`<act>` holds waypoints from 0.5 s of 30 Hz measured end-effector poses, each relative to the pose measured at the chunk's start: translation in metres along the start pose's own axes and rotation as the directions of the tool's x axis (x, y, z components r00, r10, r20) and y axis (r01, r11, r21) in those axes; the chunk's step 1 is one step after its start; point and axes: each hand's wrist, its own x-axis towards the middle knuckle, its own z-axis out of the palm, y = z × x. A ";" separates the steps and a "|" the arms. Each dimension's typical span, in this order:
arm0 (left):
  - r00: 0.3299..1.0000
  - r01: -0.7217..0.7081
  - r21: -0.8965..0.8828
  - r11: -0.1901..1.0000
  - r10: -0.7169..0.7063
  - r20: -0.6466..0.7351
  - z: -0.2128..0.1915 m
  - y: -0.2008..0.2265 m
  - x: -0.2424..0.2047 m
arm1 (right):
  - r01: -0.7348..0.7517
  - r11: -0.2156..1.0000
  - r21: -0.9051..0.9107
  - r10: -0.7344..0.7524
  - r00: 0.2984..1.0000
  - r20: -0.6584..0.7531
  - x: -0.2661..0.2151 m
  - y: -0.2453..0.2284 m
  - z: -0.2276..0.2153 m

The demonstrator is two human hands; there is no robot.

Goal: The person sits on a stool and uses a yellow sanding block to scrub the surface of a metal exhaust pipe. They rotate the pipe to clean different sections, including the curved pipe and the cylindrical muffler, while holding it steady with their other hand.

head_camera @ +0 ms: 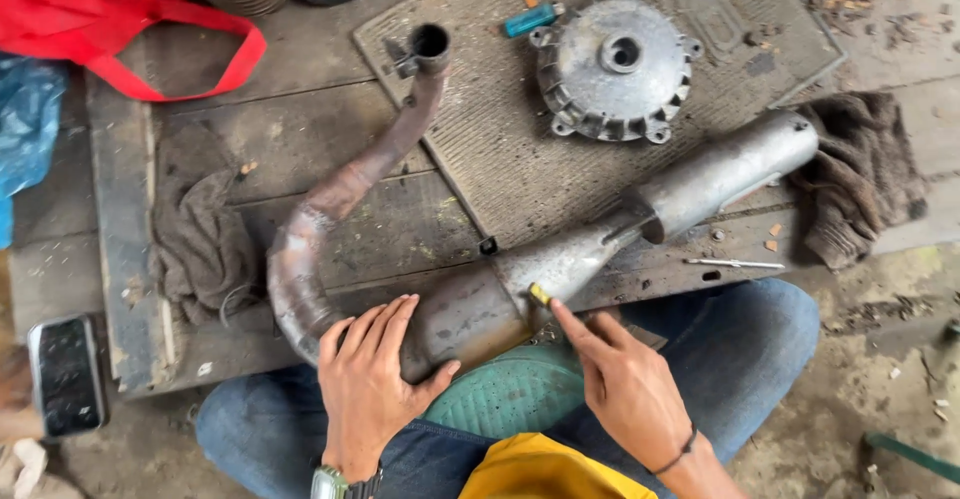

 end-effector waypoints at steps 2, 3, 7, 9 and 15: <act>1.000 -0.014 -0.009 1.000 0.014 -0.002 0.000 -0.001 0.001 | -0.109 0.993 -0.044 0.106 0.993 -0.057 0.008 0.011 -0.007; 1.000 -0.010 -0.003 1.000 0.010 -0.002 0.000 0.000 0.001 | -0.198 0.977 -0.077 0.190 0.976 -0.105 0.011 0.017 -0.011; 0.999 -0.038 -0.003 0.999 0.038 0.007 0.001 -0.001 0.000 | -0.171 0.984 0.055 0.178 0.971 -0.159 0.007 0.025 -0.005; 0.996 0.003 0.075 0.997 -0.010 0.091 0.002 0.000 -0.002 | -0.144 0.950 0.276 0.199 0.963 -0.183 0.001 0.025 0.003; 0.957 -0.003 0.055 0.998 -0.013 0.291 0.005 0.033 0.021 | -0.286 0.723 0.629 0.529 0.815 -0.236 0.005 0.074 0.041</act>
